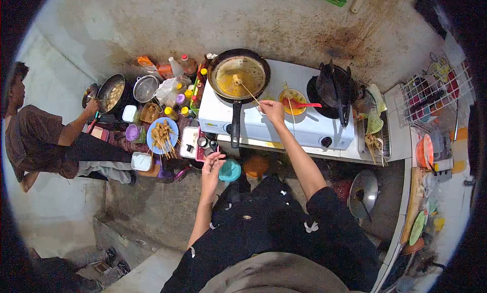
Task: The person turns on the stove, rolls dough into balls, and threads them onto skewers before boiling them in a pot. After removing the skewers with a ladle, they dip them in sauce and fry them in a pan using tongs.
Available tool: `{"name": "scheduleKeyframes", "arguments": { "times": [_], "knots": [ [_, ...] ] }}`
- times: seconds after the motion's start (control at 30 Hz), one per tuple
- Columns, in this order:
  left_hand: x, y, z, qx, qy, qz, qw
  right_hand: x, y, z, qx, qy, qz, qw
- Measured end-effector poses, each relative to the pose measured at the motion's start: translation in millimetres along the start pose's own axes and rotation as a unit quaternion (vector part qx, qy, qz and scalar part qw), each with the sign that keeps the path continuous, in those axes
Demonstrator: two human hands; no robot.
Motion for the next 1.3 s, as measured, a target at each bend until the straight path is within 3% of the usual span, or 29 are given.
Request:
{"name": "scheduleKeyframes", "arguments": {
  "times": [0.27, 0.47, 0.67, 0.8, 0.83, 0.93, 1.03, 1.1, 1.2, 1.23, 1.3],
  "knots": [
    [2, 9, -3, 0.008, 0.015, 0.020, 1.000, 20, -20, -1, -0.040, -0.096, -0.183, 0.978],
    [-5, 5, -9, -0.008, 0.014, 0.026, 1.000, 20, -20, 5, -0.038, -0.056, -0.200, 0.977],
    [-4, -2, -17, -0.057, -0.012, -0.005, 0.998, 18, -14, 29, -0.008, -0.088, -0.183, 0.979],
    [15, -37, -24, -0.098, -0.024, 0.008, 0.995, -12, -11, 108, 0.018, 0.017, -0.251, 0.968],
    [15, -49, -27, -0.125, -0.042, 0.009, 0.991, -13, -12, 125, 0.027, 0.031, -0.249, 0.968],
    [11, -98, -26, -0.193, 0.041, 0.087, 0.976, -14, -7, 168, 0.033, 0.107, -0.173, 0.979],
    [2, -134, -12, -0.257, 0.151, 0.024, 0.954, -21, 16, 199, 0.084, 0.127, -0.071, 0.986],
    [2, -157, 0, -0.295, 0.167, 0.009, 0.941, -9, 38, 202, 0.148, 0.116, -0.083, 0.979],
    [-3, -184, 15, -0.502, 0.095, 0.033, 0.859, 26, 69, 205, 0.248, 0.106, -0.138, 0.953],
    [2, -193, 25, -0.541, 0.139, 0.050, 0.828, 25, 86, 213, 0.283, 0.094, -0.142, 0.944],
    [-8, -212, 38, -0.623, 0.091, 0.016, 0.777, 37, 115, 224, 0.353, 0.098, -0.105, 0.925]
  ]
}}
Point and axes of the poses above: each hand's wrist, its own z-axis away from the middle knuckle, its own y-axis out of the back of the hand, x = y × z, the point moved 1 cm from there along -z, towards the middle knuckle, and after that the axes turned 6 degrees about -y, right-handed, at the moved point
